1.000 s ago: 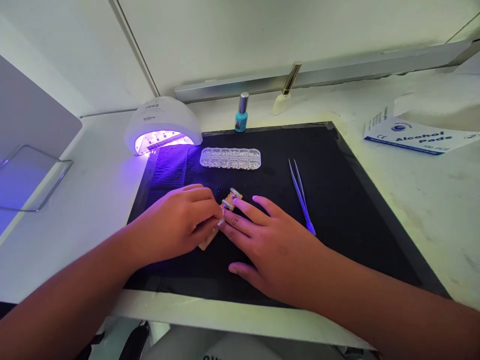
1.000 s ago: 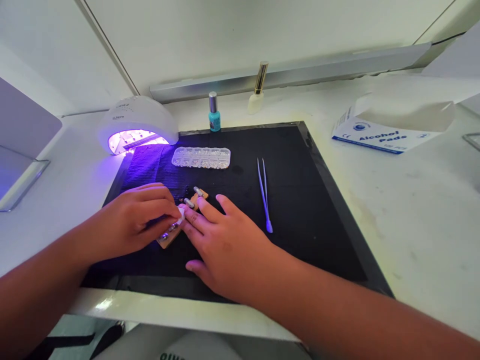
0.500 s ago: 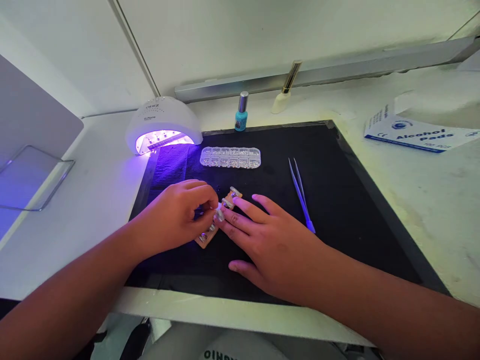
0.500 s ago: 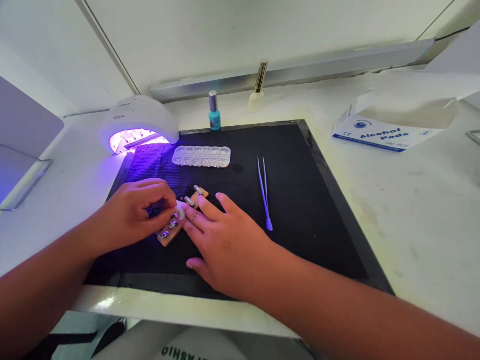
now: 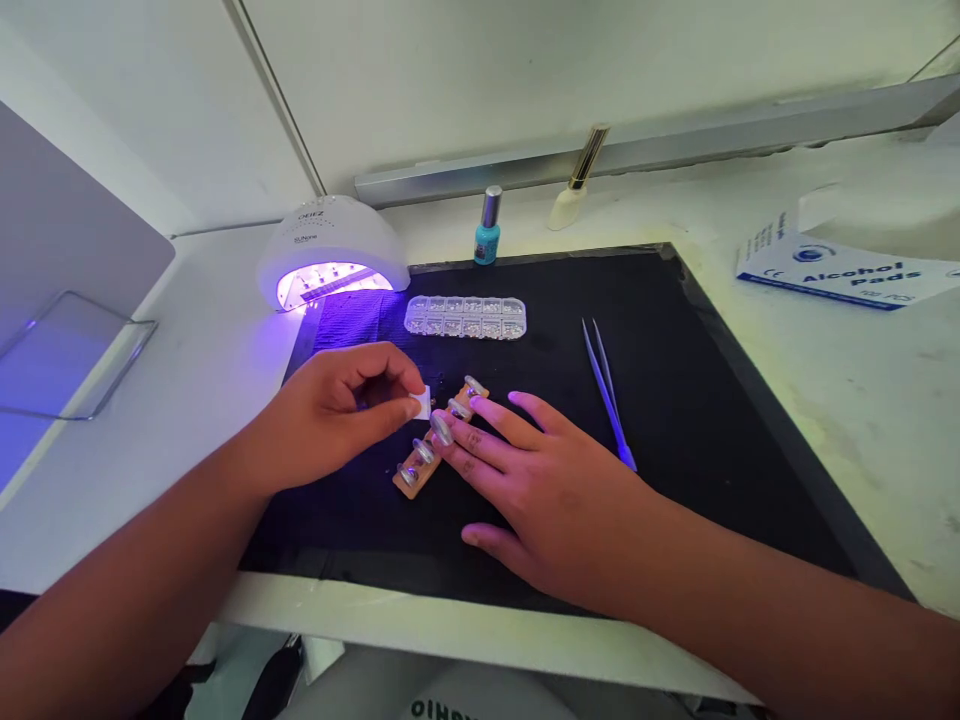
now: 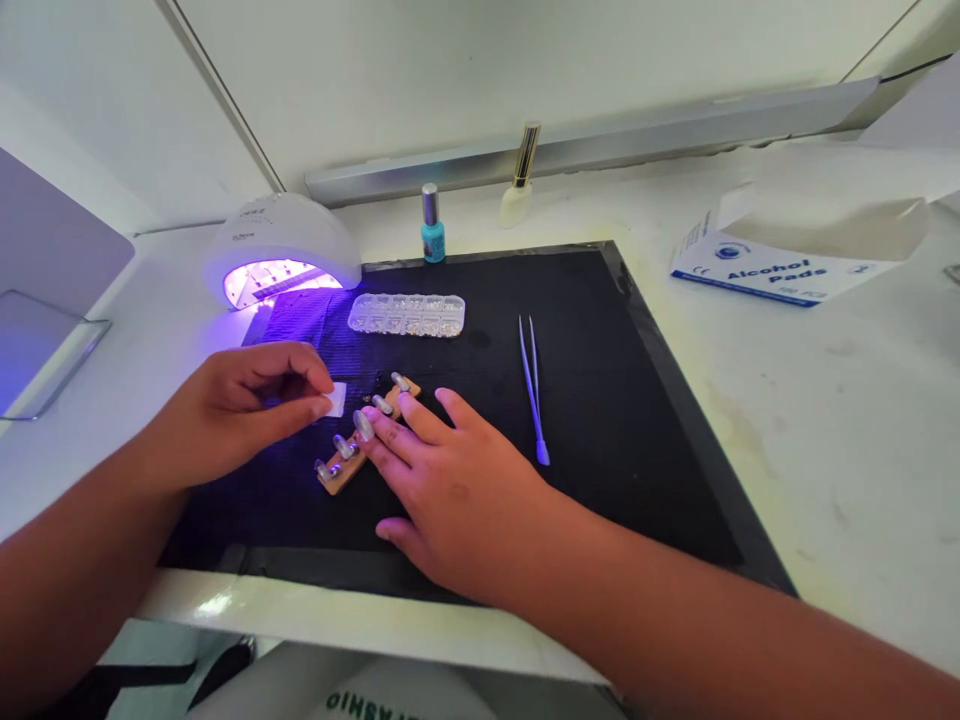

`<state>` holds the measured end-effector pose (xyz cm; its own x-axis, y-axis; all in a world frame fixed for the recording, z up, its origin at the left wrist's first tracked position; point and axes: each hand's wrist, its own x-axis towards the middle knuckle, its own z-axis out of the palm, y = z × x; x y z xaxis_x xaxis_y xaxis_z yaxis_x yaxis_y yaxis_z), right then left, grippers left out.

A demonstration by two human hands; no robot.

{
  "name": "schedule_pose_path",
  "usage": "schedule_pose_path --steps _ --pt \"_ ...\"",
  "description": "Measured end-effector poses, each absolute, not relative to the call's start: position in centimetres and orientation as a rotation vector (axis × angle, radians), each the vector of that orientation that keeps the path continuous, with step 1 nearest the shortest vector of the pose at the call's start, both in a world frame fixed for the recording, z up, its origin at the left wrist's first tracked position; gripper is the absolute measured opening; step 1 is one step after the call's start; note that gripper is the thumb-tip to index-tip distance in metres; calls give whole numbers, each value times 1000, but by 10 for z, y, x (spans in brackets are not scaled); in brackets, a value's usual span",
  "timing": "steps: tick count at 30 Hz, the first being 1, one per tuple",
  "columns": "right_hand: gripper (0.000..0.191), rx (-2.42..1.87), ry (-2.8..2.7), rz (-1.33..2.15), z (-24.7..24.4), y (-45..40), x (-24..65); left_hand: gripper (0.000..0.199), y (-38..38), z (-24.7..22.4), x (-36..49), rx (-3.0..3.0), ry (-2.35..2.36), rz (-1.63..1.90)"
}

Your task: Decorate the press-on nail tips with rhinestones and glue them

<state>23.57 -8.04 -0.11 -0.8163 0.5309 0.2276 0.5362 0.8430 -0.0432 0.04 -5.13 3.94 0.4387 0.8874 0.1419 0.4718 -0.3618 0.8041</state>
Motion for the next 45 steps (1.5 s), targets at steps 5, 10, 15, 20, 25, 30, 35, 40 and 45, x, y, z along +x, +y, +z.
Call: schedule_pose_path --steps 5,10,15,20,25,30,35,40,45 --pt "66 -829 -2788 -23 -3 -79 236 9 -48 34 -6 1881 1089 753" --pt "68 -819 -2821 -11 -5 -79 236 8 -50 42 -9 2099 997 544" --pt "68 -771 -2790 -49 -1 -82 243 13 -54 50 -8 2252 875 394" --pt "47 -732 -2720 -62 2 -87 250 16 -52 44 -7 2415 803 332" --pt "51 -659 -2769 -20 -2 -90 246 17 -52 42 -5 2438 823 318" --pt "61 -693 -2824 82 -6 -89 241 18 -55 42 -4 2474 823 322" --pt "67 -760 -2829 166 -6 -87 234 21 -57 43 -5 2519 800 334" --pt "63 -764 -2827 113 -3 -89 232 20 -58 44 -1 2523 767 402" --pt "61 -766 -2835 79 -4 -89 231 20 -58 42 -1 2506 787 366"
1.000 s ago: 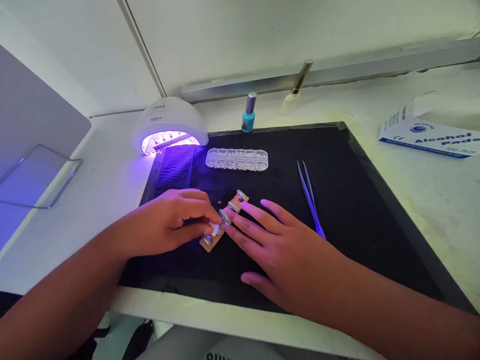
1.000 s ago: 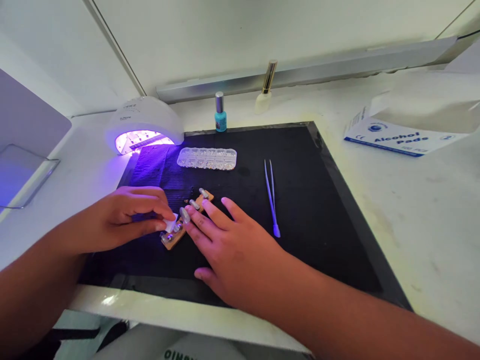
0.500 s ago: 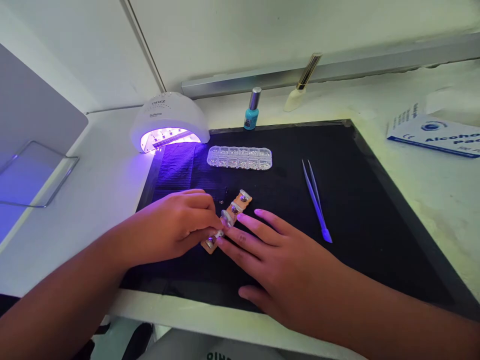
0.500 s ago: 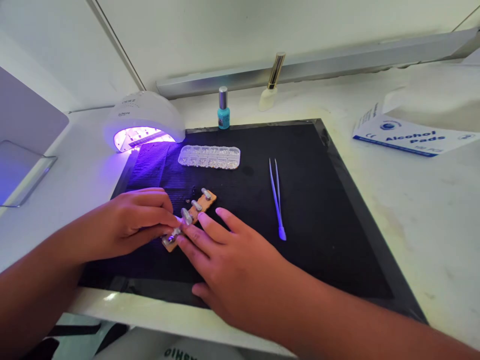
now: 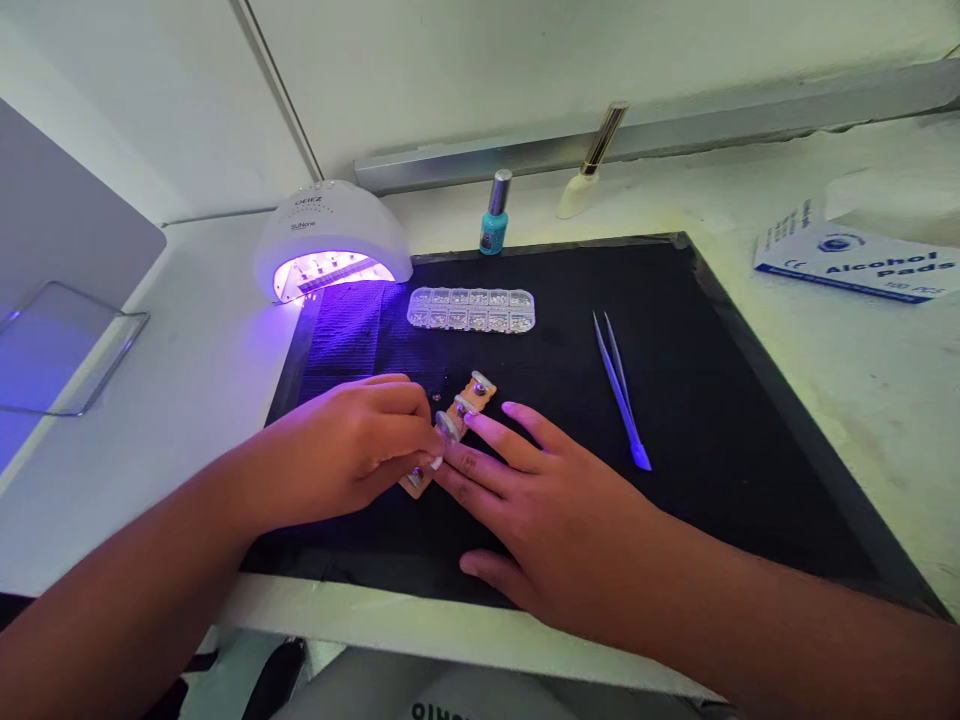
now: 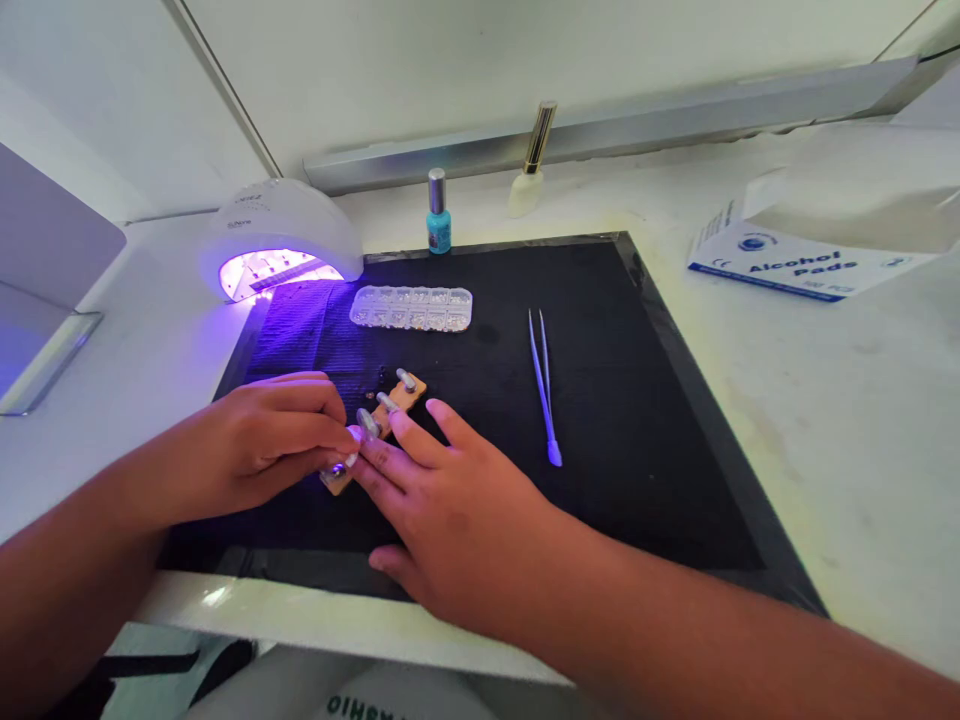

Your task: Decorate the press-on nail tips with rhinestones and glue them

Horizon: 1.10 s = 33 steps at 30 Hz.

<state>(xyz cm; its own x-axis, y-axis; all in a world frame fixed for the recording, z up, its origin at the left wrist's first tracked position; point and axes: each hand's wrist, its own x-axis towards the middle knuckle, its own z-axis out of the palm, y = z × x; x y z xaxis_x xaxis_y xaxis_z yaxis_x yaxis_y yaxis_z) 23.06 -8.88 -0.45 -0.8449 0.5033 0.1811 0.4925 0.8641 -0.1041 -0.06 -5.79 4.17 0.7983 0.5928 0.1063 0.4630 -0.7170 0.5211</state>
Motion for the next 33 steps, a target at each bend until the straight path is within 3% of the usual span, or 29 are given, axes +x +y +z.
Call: schedule_pose_path --steps 33 --pt "65 -752 -2824 9 -6 -89 231 21 -53 43 -10 2517 880 294"
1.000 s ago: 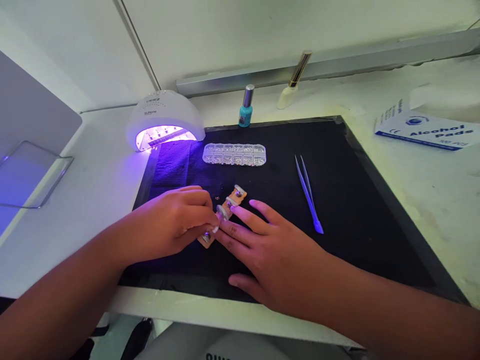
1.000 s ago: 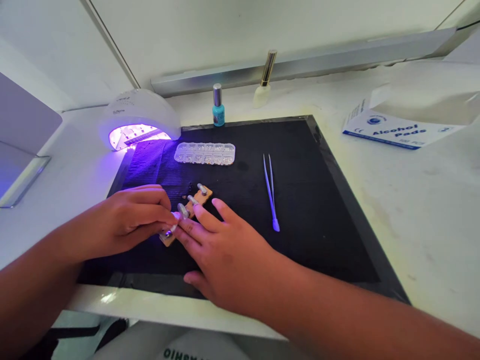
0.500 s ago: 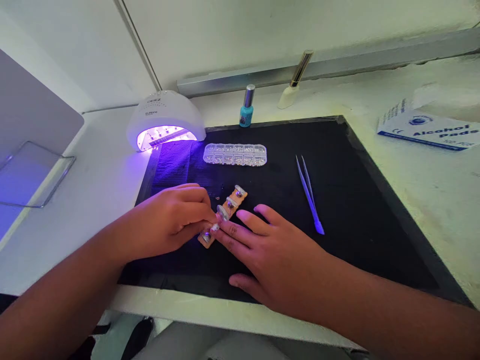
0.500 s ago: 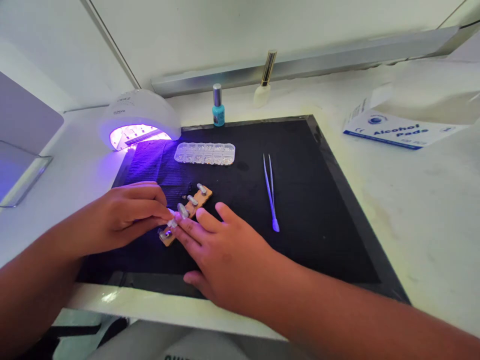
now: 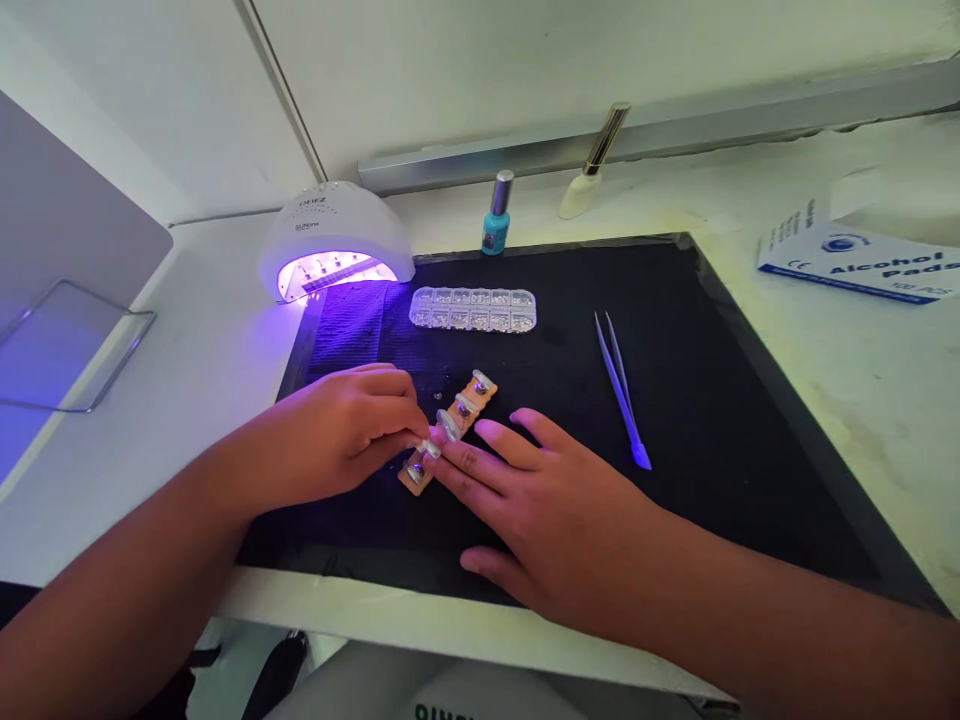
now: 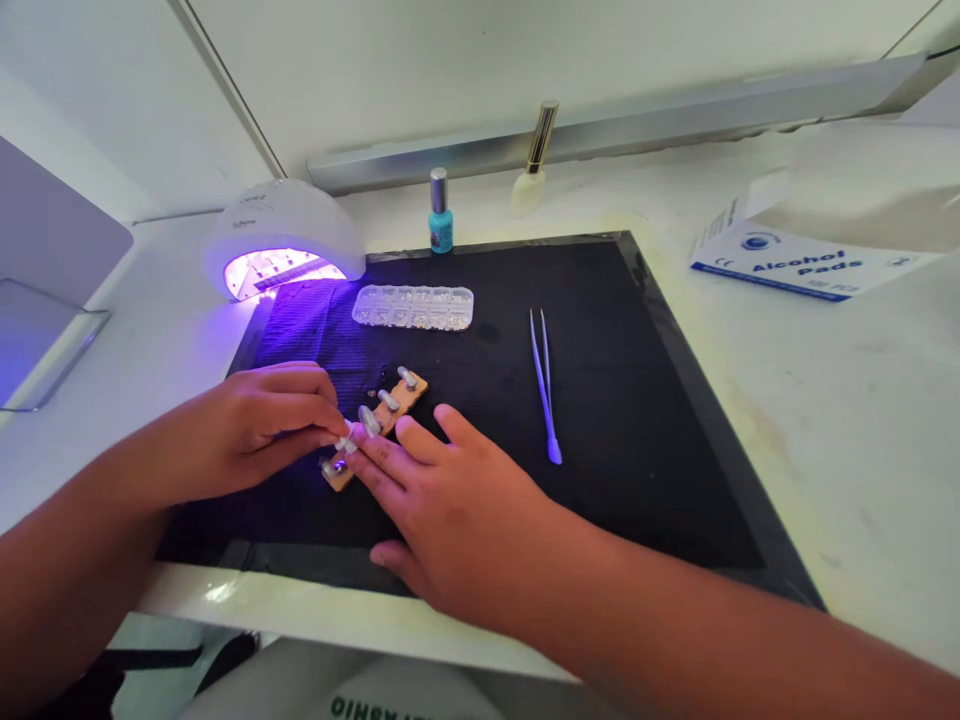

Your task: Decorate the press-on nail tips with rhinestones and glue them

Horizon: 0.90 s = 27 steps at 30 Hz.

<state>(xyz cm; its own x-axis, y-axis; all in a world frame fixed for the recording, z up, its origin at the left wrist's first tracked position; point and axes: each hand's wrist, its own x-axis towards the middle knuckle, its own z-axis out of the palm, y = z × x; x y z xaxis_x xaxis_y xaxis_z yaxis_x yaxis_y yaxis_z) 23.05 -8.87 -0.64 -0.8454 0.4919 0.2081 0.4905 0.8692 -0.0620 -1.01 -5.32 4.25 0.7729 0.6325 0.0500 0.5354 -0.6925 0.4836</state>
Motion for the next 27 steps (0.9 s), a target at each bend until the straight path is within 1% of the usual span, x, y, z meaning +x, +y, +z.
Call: schedule_pose_path --steps 5,12,18,20,27 --pt "66 -766 -2836 32 -7 -89 231 19 -51 45 -16 2486 911 328" --pt "66 -751 -2813 -34 -9 -91 233 19 -58 55 -16 2438 804 360" --pt "47 -697 -2746 -116 -3 -95 240 16 -61 51 -15 2423 759 274" --pt "44 -680 -2741 -104 -2 -98 242 16 -61 50 -14 2430 737 246" --pt "51 -638 -2772 -20 -6 -102 232 14 -61 48 -12 2448 742 184"
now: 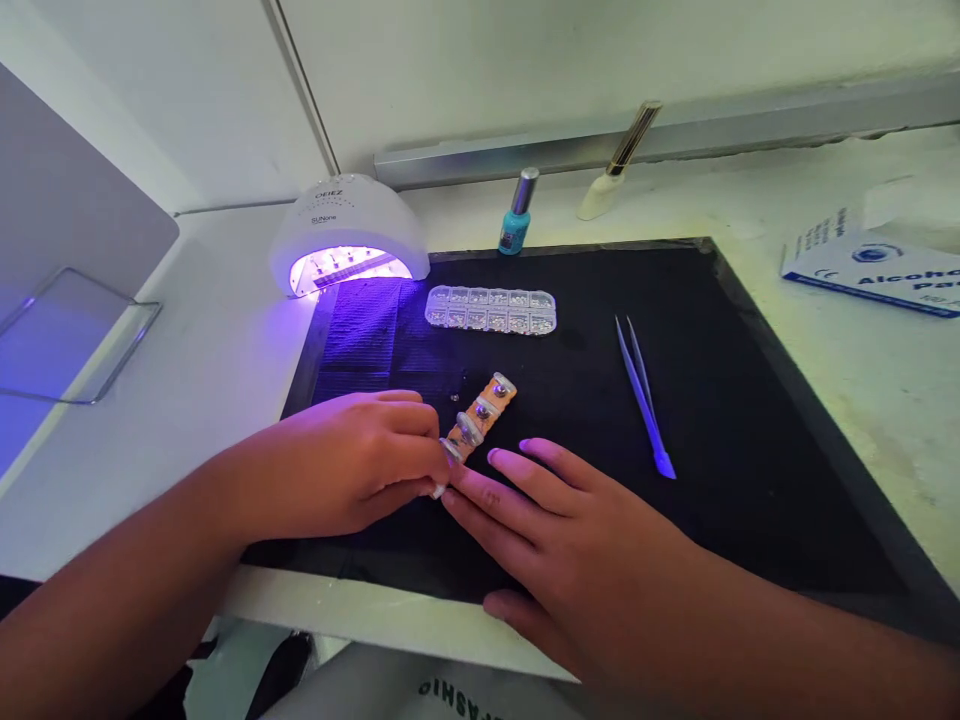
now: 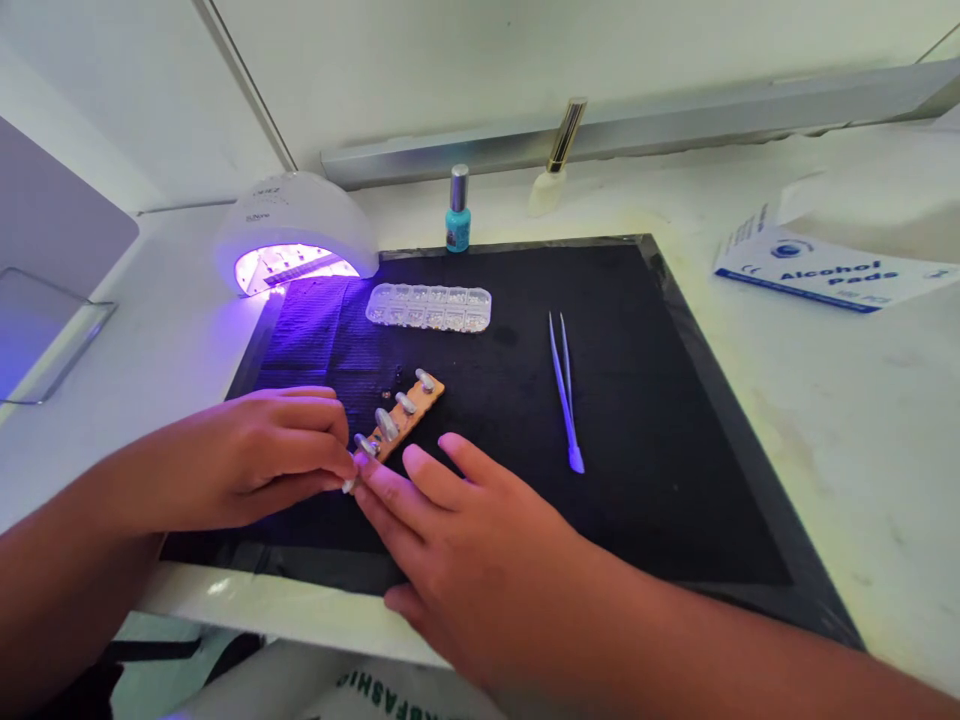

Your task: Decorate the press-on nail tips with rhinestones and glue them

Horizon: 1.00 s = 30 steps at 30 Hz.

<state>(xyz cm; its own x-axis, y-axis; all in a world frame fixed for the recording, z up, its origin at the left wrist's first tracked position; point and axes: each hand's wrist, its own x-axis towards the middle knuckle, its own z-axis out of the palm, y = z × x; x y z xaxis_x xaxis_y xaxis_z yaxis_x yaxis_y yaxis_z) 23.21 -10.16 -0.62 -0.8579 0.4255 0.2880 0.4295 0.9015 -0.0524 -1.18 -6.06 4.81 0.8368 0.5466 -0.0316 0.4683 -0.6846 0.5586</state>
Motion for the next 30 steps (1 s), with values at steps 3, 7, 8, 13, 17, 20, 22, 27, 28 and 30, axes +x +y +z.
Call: schedule_pose_path --steps 3,7,8,13,17,20,22,27,28,30 --pt "56 -635 -2787 -6 -8 -101 228 12 -61 47 -12 2476 726 209" --pt "65 -665 -2804 10 -10 -101 225 11 -62 46 -12 2499 728 208" --pt "65 -679 -2801 9 -11 -101 224 11 -62 46 -12 2502 728 209" --pt "65 -699 -2813 -4 -9 -99 223 11 -62 47 -13 2496 739 185" --pt "68 -684 -2813 -18 -9 -100 223 11 -60 47 -17 2483 766 162" --pt "70 -685 -2809 -24 -9 -101 223 15 -59 47 -19 2484 795 166" --pt "71 -686 -2810 -26 -10 -101 223 16 -59 48 -20 2477 802 177" --pt "69 -683 -2821 -6 -8 -100 224 13 -61 51 -15 2446 748 238" --pt "68 -684 -2824 -1 -8 -99 224 13 -62 51 -14 2450 746 226" --pt "68 -682 -2824 2 -8 -99 224 12 -63 49 -12 2455 755 188"
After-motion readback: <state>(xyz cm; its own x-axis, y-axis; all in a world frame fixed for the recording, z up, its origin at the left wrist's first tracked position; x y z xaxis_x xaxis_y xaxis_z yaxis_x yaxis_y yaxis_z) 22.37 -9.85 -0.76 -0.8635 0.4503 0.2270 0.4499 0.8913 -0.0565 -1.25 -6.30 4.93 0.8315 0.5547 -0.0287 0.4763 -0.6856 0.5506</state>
